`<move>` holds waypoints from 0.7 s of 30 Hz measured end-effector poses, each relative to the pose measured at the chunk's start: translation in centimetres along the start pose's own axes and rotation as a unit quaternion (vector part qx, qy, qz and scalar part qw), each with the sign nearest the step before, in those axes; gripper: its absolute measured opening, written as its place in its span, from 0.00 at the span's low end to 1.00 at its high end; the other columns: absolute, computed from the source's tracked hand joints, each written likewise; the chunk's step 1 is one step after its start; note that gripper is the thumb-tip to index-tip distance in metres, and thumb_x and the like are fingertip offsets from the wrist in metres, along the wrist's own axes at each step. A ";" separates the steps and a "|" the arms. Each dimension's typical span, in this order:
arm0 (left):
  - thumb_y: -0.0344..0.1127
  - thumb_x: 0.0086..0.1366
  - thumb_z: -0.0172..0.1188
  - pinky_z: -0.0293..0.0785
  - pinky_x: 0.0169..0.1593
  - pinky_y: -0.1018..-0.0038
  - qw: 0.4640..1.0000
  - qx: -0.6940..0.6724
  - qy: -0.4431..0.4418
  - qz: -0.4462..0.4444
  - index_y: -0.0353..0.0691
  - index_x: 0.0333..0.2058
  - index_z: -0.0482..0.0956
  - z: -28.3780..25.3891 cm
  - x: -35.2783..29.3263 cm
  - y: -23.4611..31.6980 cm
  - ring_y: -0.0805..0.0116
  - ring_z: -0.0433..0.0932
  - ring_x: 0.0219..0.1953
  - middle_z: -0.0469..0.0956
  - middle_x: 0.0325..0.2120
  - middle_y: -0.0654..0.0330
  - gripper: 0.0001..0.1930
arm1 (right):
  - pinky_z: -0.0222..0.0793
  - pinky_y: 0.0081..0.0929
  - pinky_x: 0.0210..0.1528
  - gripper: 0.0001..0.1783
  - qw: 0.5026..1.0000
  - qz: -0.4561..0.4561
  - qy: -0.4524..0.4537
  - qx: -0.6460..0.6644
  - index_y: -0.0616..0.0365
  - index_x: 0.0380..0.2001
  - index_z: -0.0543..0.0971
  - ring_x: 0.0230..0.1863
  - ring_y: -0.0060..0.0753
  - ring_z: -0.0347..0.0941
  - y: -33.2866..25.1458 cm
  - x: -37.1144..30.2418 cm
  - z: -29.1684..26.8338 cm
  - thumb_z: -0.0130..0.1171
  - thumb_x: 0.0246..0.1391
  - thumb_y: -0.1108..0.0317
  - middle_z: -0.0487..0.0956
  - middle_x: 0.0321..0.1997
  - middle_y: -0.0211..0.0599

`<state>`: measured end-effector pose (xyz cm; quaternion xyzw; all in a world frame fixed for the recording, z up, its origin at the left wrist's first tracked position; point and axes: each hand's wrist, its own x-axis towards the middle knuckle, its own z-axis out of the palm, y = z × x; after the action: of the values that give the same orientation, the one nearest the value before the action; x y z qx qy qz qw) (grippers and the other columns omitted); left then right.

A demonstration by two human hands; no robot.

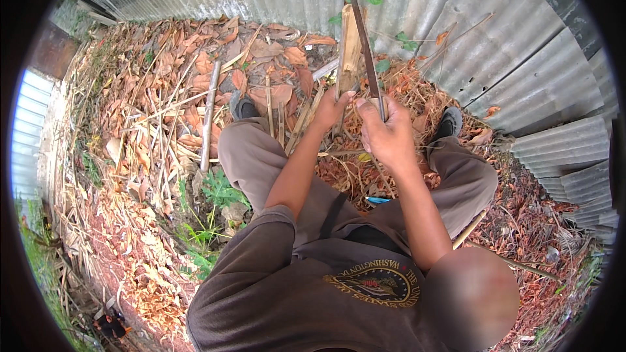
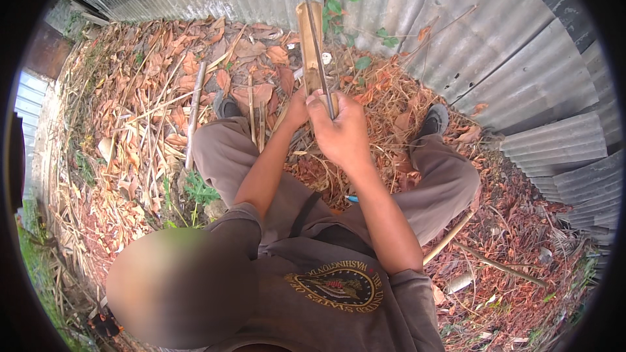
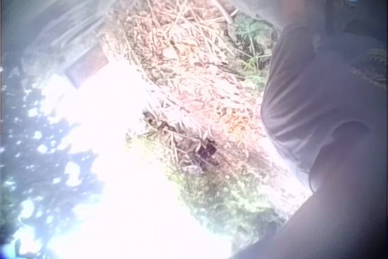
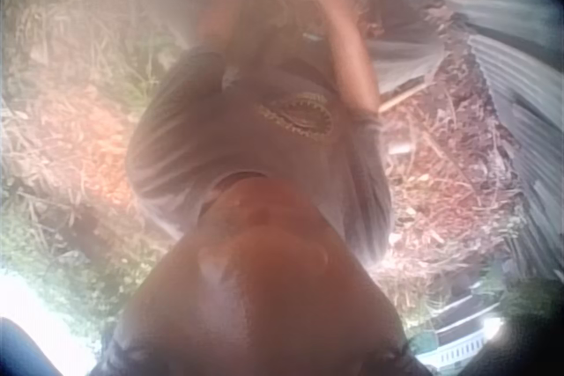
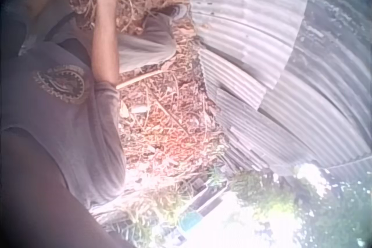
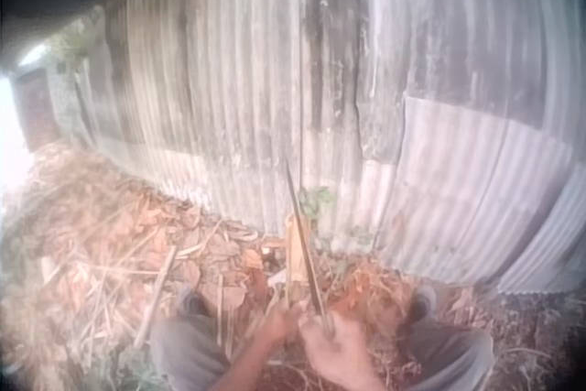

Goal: The person sits on the ground and uses a large knife to cut and split bamboo stalks. They repeatedly slice the bamboo into smaller pieces and thin strips, occasionally using a metal pipe to assist in splitting the material.

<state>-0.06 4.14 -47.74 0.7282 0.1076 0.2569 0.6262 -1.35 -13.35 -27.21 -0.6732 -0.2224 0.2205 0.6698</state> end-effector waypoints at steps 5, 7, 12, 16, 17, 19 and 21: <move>0.35 0.68 0.55 0.71 0.39 0.74 1.000 -0.021 -0.001 0.013 0.33 0.44 0.76 -0.1 0.0 -0.2 0.74 0.74 0.32 0.78 0.30 0.62 0.11 | 0.59 0.18 0.21 0.10 0.994 -0.106 0.030 0.001 0.63 0.30 0.76 0.18 0.11 0.62 -5.1 -2.2 0.0 0.60 0.56 0.66 0.71 0.16 0.23; 0.35 0.68 0.55 0.71 0.40 0.74 1.000 0.008 0.004 0.009 0.33 0.44 0.76 -0.3 -0.1 0.4 0.74 0.74 0.32 0.78 0.30 0.61 0.12 | 0.58 0.17 0.21 0.08 0.979 -0.194 0.054 0.028 0.62 0.31 0.75 0.18 0.10 0.61 -7.3 -3.1 0.0 0.61 0.55 0.68 0.70 0.16 0.24; 0.37 0.68 0.55 0.71 0.41 0.71 1.000 -0.023 0.003 0.014 0.33 0.44 0.76 0.2 -0.3 0.2 0.71 0.74 0.32 0.78 0.30 0.61 0.13 | 0.58 0.22 0.19 0.11 0.984 -0.133 0.053 -0.103 0.64 0.26 0.75 0.16 0.12 0.60 -1.3 -0.3 0.4 0.57 0.57 0.67 0.68 0.13 0.23; 0.38 0.68 0.56 0.71 0.42 0.69 0.998 0.057 0.009 0.010 0.32 0.45 0.75 -0.3 0.9 2.1 0.68 0.74 0.34 0.79 0.32 0.59 0.15 | 0.53 0.22 0.11 0.11 0.999 0.015 -0.018 -0.037 0.60 0.25 0.70 0.09 0.17 0.58 0.9 0.2 -0.8 0.55 0.59 0.67 0.65 0.12 0.25; 0.39 0.68 0.56 0.71 0.43 0.69 0.997 0.074 -0.003 -0.010 0.32 0.45 0.75 -0.7 0.5 1.5 0.67 0.75 0.34 0.79 0.33 0.58 0.15 | 0.53 0.22 0.10 0.11 0.999 0.018 -0.023 -0.035 0.59 0.25 0.70 0.09 0.17 0.58 0.8 0.3 -0.9 0.55 0.59 0.67 0.65 0.11 0.26; 0.39 0.68 0.56 0.71 0.44 0.69 0.998 0.066 -0.011 0.000 0.32 0.48 0.74 -0.5 -0.3 1.3 0.67 0.75 0.35 0.80 0.33 0.56 0.16 | 0.52 0.23 0.10 0.12 0.999 0.023 -0.030 -0.027 0.59 0.24 0.69 0.09 0.18 0.57 0.7 0.2 -1.3 0.55 0.59 0.66 0.64 0.11 0.26; 0.39 0.68 0.56 0.71 0.44 0.69 0.998 0.053 0.005 0.041 0.32 0.48 0.75 0.2 -0.2 2.0 0.67 0.76 0.35 0.79 0.30 0.57 0.17 | 0.52 0.22 0.10 0.12 0.999 0.029 -0.035 -0.015 0.58 0.24 0.69 0.08 0.18 0.57 1.0 0.2 -1.7 0.54 0.59 0.66 0.64 0.11 0.26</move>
<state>-0.51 3.50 -45.89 0.7630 0.0939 0.2796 0.5752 -0.16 -14.64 -28.18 -0.6815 -0.2293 0.2601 0.6445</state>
